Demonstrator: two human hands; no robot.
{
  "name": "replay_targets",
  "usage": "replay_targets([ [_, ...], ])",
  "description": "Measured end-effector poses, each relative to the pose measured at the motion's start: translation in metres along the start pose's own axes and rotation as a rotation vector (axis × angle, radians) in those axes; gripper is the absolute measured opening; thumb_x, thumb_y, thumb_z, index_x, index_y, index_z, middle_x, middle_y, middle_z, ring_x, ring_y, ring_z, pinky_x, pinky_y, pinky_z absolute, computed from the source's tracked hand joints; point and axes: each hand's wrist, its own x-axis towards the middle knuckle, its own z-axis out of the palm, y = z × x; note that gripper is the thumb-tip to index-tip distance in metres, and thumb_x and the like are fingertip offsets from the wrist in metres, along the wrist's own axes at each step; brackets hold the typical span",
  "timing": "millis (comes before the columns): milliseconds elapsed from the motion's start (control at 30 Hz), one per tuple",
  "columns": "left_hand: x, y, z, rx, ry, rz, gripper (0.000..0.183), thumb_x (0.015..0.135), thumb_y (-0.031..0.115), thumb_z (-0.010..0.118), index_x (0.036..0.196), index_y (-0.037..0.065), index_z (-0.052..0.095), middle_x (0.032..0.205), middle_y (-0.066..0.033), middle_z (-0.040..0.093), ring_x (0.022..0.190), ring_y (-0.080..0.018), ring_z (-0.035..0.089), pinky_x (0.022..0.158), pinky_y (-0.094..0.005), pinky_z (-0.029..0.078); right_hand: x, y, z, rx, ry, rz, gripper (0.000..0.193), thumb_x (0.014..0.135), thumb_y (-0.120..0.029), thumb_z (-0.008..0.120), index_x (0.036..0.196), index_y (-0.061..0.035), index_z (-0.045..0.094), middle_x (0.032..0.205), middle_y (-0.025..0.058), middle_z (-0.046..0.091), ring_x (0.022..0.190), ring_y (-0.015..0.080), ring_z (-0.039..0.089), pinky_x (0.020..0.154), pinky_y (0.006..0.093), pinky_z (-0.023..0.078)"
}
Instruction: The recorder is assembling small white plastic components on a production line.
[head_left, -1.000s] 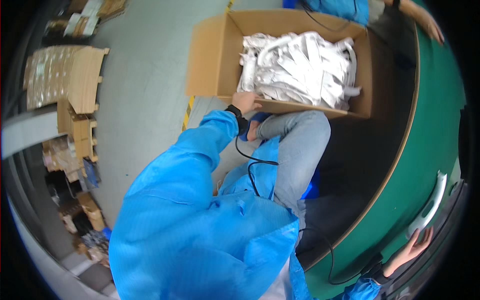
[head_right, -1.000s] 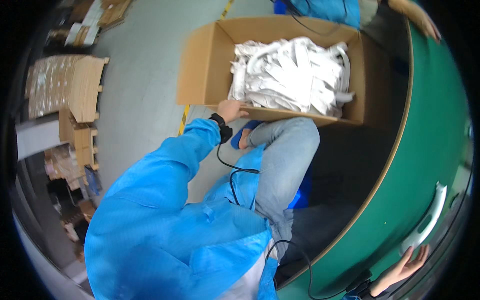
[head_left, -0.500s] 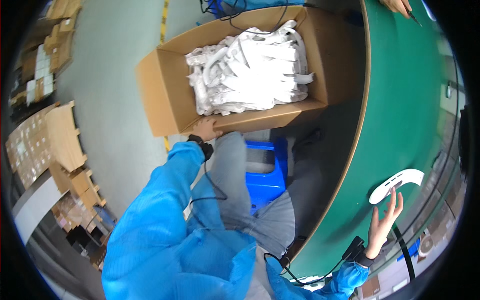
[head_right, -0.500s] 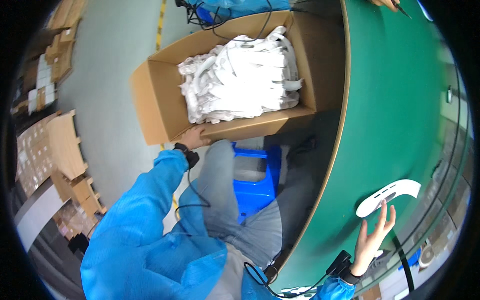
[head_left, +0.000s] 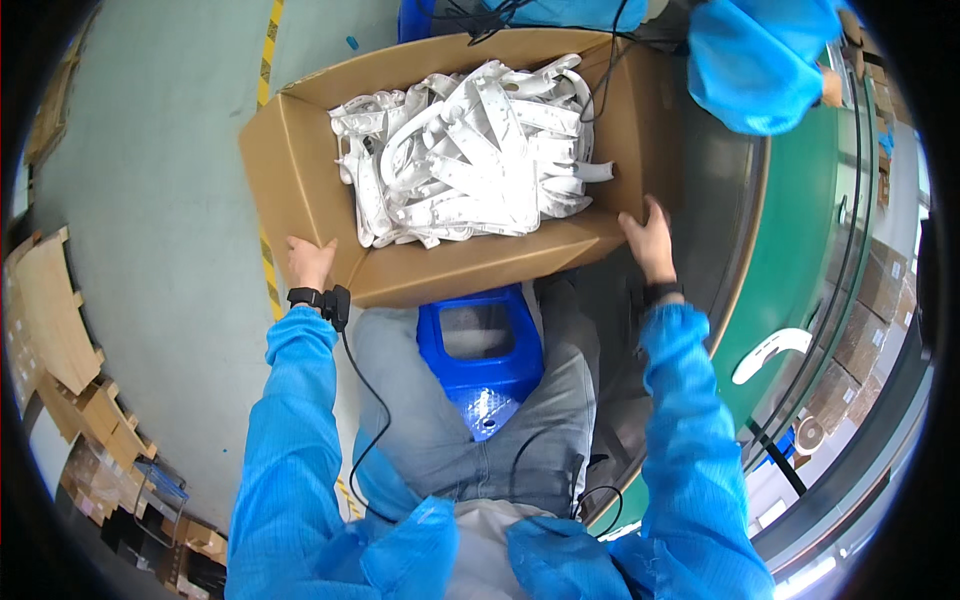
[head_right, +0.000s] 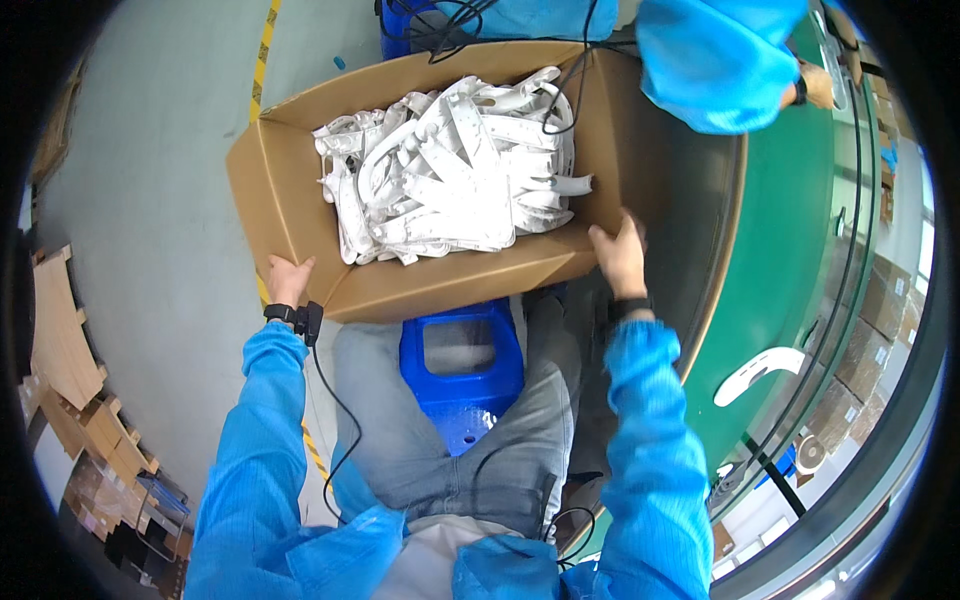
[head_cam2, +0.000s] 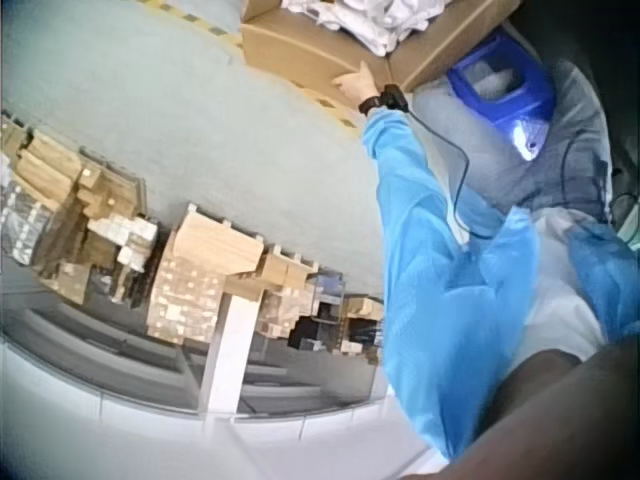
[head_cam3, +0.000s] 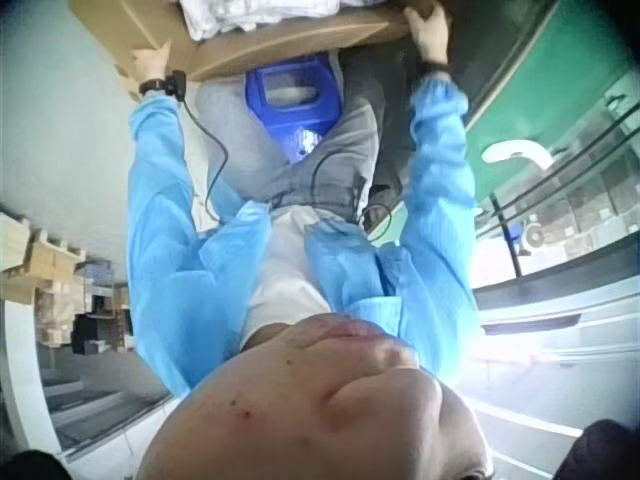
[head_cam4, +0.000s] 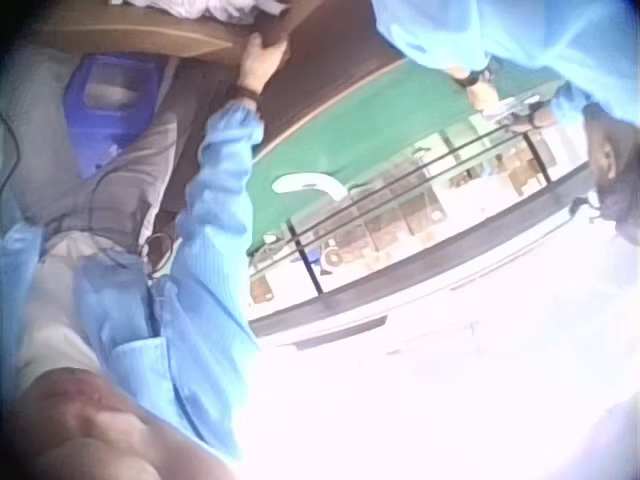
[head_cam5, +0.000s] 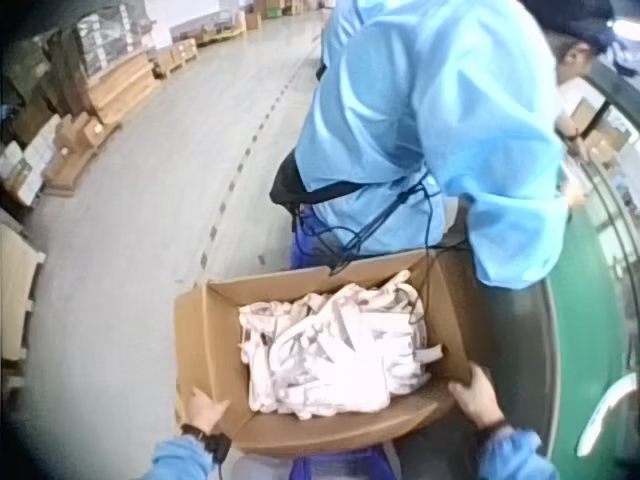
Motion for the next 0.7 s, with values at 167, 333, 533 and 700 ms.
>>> replay_targets([
  [167, 0.017, -0.007, 0.042, -0.046, -0.183, 0.088, 0.052, 0.077, 0.025, 0.067, 0.12, -0.002, 0.055, 0.102, -0.0259, 0.066, 0.098, -0.0406, 0.064, 0.086, -0.0444, 0.05, 0.123, 0.14, 0.037, 0.022, -0.204, 0.157, 0.078, 0.074, -0.056, 0.069, 0.123, 0.0036, 0.057, 0.125, 0.0269, 0.057, 0.116, 0.0404, 0.054, 0.098, 0.0423, 0.042],
  [333, 0.027, -0.048, 0.054, -0.384, -0.203, 0.315, 0.037, 0.074, 0.015, 0.062, 0.109, 0.003, 0.064, 0.095, -0.0245, 0.067, 0.093, -0.0413, 0.063, 0.082, -0.0445, 0.051, 0.138, 0.149, 0.085, -0.133, -0.371, 0.313, 0.062, 0.079, -0.05, 0.068, 0.111, 0.0029, 0.066, 0.105, 0.0213, 0.068, 0.098, 0.0354, 0.063, 0.084, 0.0441, 0.048],
  [533, 0.016, -0.019, 0.017, -0.321, -0.163, 0.163, 0.038, 0.073, 0.018, 0.063, 0.107, 0.001, 0.064, 0.093, -0.0263, 0.065, 0.089, -0.0429, 0.062, 0.079, -0.047, 0.051, 0.131, 0.171, 0.087, -0.189, -0.329, 0.156, 0.05, 0.079, -0.034, 0.071, 0.108, 0.0059, 0.065, 0.102, 0.0202, 0.068, 0.092, 0.0308, 0.065, 0.081, 0.0411, 0.048],
  [700, 0.014, -0.038, 0.04, -0.245, 0.039, 0.083, 0.045, 0.075, 0.027, 0.066, 0.115, 0.008, 0.064, 0.097, -0.0217, 0.067, 0.091, -0.0404, 0.063, 0.079, -0.0447, 0.052, 0.096, 0.118, 0.098, 0.007, -0.376, 0.001, 0.03, 0.079, -0.019, 0.072, 0.094, 0.007, 0.068, 0.08, 0.013, 0.07, 0.072, 0.0182, 0.064, 0.067, 0.0362, 0.05],
])
